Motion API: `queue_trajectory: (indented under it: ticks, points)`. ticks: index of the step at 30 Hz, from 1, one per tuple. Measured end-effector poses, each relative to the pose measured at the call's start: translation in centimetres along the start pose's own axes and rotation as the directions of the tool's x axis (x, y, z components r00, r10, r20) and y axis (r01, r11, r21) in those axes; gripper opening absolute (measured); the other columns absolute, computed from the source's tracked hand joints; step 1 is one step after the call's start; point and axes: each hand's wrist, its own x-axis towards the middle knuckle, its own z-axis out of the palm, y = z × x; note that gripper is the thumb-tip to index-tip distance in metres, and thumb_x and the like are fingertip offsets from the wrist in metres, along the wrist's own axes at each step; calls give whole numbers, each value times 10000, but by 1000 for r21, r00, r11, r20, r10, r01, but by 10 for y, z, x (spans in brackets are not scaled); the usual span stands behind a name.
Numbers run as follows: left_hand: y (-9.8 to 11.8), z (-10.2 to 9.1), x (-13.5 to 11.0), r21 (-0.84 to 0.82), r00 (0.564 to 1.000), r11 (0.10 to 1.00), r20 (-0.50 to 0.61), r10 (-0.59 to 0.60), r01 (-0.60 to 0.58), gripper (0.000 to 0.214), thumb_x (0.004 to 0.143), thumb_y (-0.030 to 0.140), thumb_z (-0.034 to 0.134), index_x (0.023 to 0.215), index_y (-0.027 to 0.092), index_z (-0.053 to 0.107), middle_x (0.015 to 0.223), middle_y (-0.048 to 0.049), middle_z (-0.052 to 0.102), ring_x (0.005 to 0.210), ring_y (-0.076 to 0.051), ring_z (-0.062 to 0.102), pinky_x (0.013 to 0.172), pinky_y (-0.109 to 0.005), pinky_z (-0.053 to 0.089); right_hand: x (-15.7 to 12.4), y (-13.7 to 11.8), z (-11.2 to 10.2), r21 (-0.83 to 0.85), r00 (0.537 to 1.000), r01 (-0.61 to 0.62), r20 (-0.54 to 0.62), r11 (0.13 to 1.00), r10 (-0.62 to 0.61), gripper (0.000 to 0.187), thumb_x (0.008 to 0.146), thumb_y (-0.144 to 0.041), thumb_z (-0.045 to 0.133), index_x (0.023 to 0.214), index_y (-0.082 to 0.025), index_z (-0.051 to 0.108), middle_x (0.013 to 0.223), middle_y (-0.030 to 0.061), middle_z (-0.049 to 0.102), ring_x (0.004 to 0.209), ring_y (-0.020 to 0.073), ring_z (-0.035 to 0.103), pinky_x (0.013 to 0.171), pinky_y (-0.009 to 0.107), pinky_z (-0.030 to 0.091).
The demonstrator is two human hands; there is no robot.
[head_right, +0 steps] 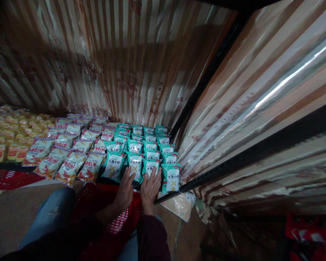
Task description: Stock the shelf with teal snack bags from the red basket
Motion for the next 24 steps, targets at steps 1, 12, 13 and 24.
queue_trajectory:
  ticks: [1, 12, 13, 24]
  points:
    - [0, 0, 0, -4, 1000, 1000, 4, -4, 4, 564, 859, 36, 303, 1411, 134, 362, 1584, -178, 154, 1481, -263, 53, 1144, -590, 244, 0, 0, 1, 7, 1000, -6, -5, 1000, 6, 570, 986, -404, 302, 1480, -118, 283, 1492, 260, 314, 1345, 346, 360, 974, 560, 407]
    - [5, -5, 2, -29, 999, 998, 6, -46, 46, 515, 847, 58, 330, 1334, 133, 477, 1582, -154, 186, 1480, -258, 67, 1157, -573, 227, -7, 2, 0, 48, 998, 45, -52, 998, -43, 637, 967, -427, 363, 1506, -134, 191, 1533, 258, 205, 1414, 362, 216, 1025, 631, 327]
    - [6, -5, 2, -27, 999, 999, 1, -37, 37, 511, 847, 55, 327, 1330, 125, 479, 1583, -161, 174, 1481, -258, 55, 1157, -575, 222, -7, 2, 0, 42, 998, 42, -59, 998, -39, 641, 965, -428, 373, 1505, -135, 192, 1529, 259, 215, 1412, 363, 222, 1024, 629, 330]
    - [14, -9, 0, -27, 997, 997, 34, -74, 75, 533, 811, 56, 369, 1323, 128, 498, 1590, -144, 158, 1480, -269, 41, 1161, -591, 202, -12, 0, -8, 20, 998, 44, -44, 999, -43, 651, 957, -451, 388, 1503, -141, 215, 1540, 252, 199, 1419, 368, 207, 1026, 651, 316]
